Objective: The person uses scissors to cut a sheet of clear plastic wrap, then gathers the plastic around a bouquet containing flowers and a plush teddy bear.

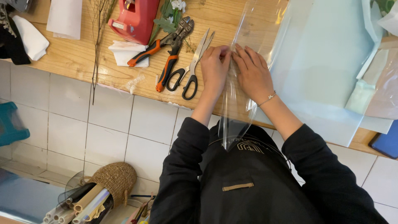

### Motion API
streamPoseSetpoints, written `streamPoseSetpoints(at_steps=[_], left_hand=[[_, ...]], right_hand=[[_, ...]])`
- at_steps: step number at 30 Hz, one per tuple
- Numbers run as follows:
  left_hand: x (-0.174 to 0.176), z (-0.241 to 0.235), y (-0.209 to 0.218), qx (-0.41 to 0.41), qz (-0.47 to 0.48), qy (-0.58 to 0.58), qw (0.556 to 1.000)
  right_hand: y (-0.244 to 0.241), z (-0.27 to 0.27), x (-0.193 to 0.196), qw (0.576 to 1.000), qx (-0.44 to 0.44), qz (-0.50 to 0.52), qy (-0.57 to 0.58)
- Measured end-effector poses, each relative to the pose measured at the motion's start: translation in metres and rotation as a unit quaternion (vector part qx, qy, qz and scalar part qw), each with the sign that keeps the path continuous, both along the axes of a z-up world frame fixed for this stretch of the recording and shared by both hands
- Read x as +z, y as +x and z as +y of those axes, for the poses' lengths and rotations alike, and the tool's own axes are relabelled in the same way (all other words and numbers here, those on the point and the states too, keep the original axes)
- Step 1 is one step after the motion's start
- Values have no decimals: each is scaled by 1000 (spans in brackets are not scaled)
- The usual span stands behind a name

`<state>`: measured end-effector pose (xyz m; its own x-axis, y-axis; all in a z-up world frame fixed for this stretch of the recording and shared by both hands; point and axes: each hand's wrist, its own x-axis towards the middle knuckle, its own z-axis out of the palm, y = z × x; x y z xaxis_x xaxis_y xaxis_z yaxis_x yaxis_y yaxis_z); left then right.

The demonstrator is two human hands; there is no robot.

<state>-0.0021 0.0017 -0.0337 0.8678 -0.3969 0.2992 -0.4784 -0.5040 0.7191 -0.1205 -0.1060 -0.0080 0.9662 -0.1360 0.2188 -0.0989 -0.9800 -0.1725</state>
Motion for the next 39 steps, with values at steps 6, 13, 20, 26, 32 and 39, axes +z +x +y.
streamPoseSetpoints(at_steps=[6, 13, 20, 26, 32, 39], left_hand=[[-13, -6, 0, 24, -23, 25, 999], [-13, -8, 1, 18, -25, 31, 999], [6, -6, 0, 20, 58, 14, 998], [14, -6, 11, 11, 177, 79, 981], [15, -6, 11, -5, 171, 84, 982], [20, -9, 11, -7, 197, 116, 974]], right_hand=[[0, 2, 3, 1000, -1, -7, 0], [1, 3, 3, 999, -1, -35, -7], [0, 2, 1, 999, -5, -34, 8], [0, 1, -5, 999, -7, -27, 20], [-1, 0, -5, 999, -5, -32, 9], [1, 0, -11, 998, -8, -61, -16]])
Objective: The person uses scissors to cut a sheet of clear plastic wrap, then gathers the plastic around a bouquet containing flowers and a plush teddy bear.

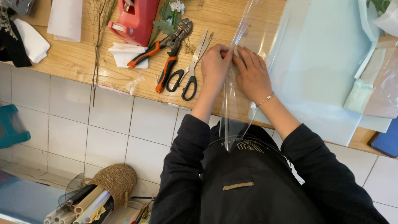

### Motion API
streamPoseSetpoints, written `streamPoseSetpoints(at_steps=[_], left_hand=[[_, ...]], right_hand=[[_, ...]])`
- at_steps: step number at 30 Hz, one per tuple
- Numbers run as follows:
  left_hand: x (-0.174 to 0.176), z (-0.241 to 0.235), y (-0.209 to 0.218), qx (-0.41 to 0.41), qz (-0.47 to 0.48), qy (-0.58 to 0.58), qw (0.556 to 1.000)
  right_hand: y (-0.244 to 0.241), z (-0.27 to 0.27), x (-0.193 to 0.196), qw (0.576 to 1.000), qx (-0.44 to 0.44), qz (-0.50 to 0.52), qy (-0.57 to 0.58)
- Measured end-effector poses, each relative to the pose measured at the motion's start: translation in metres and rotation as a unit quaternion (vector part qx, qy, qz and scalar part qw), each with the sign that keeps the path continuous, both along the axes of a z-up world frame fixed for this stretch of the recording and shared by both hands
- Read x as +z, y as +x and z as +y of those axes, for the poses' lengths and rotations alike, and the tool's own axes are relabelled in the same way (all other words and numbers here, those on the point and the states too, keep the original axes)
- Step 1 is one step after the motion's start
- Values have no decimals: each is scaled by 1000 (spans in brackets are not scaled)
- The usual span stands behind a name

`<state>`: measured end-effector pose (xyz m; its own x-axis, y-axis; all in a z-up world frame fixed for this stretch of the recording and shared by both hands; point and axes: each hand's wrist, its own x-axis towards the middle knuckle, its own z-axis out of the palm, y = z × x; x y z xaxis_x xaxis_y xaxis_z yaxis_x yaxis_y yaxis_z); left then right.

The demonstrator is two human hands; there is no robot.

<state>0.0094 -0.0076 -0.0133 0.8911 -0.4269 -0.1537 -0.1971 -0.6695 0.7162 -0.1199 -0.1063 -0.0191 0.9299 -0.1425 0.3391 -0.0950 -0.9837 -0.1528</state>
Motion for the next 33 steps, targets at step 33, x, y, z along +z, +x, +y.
streamPoseSetpoints(at_steps=[33], left_hand=[[-12, -2, -16, 17, 13, -46, 999]], right_hand=[[-1, 2, 16, 995, 11, -45, 87]])
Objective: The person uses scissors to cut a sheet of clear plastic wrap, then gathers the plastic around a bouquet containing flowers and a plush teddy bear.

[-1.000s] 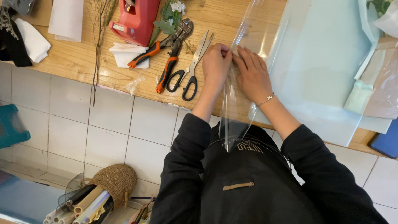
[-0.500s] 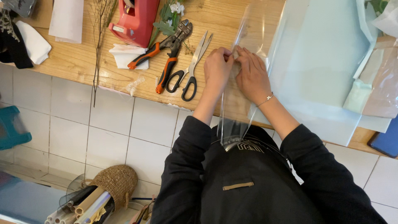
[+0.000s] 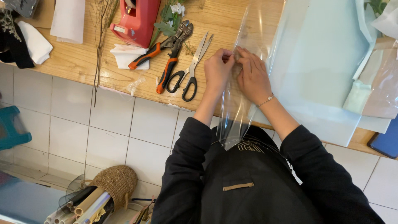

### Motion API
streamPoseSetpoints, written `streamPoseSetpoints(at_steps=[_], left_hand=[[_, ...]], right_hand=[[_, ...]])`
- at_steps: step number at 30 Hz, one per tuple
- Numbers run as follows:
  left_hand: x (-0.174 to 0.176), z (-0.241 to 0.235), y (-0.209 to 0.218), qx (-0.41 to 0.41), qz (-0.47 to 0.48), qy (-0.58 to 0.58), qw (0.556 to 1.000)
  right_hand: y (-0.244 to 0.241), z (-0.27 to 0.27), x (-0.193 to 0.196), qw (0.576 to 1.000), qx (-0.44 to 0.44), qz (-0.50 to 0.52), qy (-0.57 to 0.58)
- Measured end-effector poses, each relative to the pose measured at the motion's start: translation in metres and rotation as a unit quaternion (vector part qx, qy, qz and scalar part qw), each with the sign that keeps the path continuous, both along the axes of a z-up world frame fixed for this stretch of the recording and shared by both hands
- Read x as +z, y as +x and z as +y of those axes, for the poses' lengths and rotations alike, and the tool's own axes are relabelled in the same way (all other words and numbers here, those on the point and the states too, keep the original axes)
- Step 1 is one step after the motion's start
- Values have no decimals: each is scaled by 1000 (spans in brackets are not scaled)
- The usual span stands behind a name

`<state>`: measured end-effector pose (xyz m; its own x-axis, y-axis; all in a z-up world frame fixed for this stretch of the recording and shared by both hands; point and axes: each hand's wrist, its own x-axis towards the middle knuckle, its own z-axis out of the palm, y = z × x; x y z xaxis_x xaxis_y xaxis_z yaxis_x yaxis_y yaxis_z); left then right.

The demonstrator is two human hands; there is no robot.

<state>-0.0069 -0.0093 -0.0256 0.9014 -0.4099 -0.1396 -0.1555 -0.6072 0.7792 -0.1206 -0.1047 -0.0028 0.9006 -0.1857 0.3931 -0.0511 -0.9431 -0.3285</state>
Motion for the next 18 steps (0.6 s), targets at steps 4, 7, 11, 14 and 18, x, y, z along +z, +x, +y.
streamPoseSetpoints(at_steps=[4, 7, 11, 14, 18], left_hand=[[33, 11, -4, 13, 39, -83, 996], [61, 20, -8, 20, 85, -179, 980], [73, 30, -12, 25, 145, -294, 944], [64, 31, -16, 24, 162, -376, 912], [77, 33, -21, 23, 146, -424, 894]], right_hand=[[-6, -3, 28, 990, 15, 18, 137], [-17, -9, 60, 970, 26, -57, 236], [-37, -30, 52, 880, -112, -96, 451], [-44, -40, 53, 763, -104, -45, 636], [-46, -28, 79, 678, -124, -9, 725]])
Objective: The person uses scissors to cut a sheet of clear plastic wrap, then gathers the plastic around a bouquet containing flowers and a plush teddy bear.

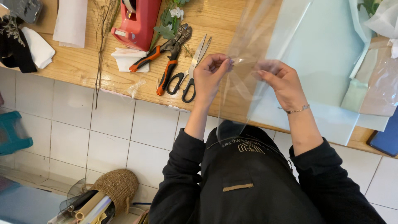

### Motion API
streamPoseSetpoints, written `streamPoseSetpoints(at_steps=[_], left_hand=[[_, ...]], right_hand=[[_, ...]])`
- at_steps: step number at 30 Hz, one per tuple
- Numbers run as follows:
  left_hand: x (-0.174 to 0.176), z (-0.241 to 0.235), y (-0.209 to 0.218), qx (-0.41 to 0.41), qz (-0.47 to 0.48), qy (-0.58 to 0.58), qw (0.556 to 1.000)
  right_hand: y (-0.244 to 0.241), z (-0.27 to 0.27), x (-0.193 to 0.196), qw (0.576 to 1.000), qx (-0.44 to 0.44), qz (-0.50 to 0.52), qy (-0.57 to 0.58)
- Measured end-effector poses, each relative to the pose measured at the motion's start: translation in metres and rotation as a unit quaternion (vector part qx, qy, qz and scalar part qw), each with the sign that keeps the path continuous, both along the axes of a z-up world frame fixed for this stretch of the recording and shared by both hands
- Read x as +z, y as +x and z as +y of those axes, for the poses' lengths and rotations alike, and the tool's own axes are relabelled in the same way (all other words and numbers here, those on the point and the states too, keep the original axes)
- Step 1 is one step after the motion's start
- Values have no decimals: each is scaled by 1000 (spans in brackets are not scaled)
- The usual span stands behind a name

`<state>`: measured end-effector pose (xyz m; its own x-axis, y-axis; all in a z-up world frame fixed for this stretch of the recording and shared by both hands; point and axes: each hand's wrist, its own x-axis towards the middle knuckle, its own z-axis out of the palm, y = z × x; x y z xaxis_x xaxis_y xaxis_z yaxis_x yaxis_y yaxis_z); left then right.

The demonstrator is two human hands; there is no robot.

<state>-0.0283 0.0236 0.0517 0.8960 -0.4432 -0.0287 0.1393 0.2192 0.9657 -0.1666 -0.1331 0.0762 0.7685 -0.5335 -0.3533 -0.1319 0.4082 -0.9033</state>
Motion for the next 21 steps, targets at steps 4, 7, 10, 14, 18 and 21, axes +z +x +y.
streamPoseSetpoints(at_steps=[4, 7, 10, 14, 18, 21], left_hand=[[13, 0, -9, -4, 2, -13, 1000], [26, -2, -14, -8, 8, -35, 999], [33, -5, -19, -50, 36, -97, 993], [34, -10, -23, -172, 115, -196, 959], [33, -17, -28, -220, 129, -195, 947], [24, -24, -31, -251, 141, -200, 937]], right_hand=[[-6, -2, -11, 999, -31, -26, -10], [-8, -3, 7, 997, -47, -33, -44], [-14, -6, 19, 996, -42, -40, -71], [-21, -10, 35, 993, -41, -51, -103], [-30, -14, 49, 991, -42, -41, -120], [-38, -20, 45, 989, -41, -41, -138]])
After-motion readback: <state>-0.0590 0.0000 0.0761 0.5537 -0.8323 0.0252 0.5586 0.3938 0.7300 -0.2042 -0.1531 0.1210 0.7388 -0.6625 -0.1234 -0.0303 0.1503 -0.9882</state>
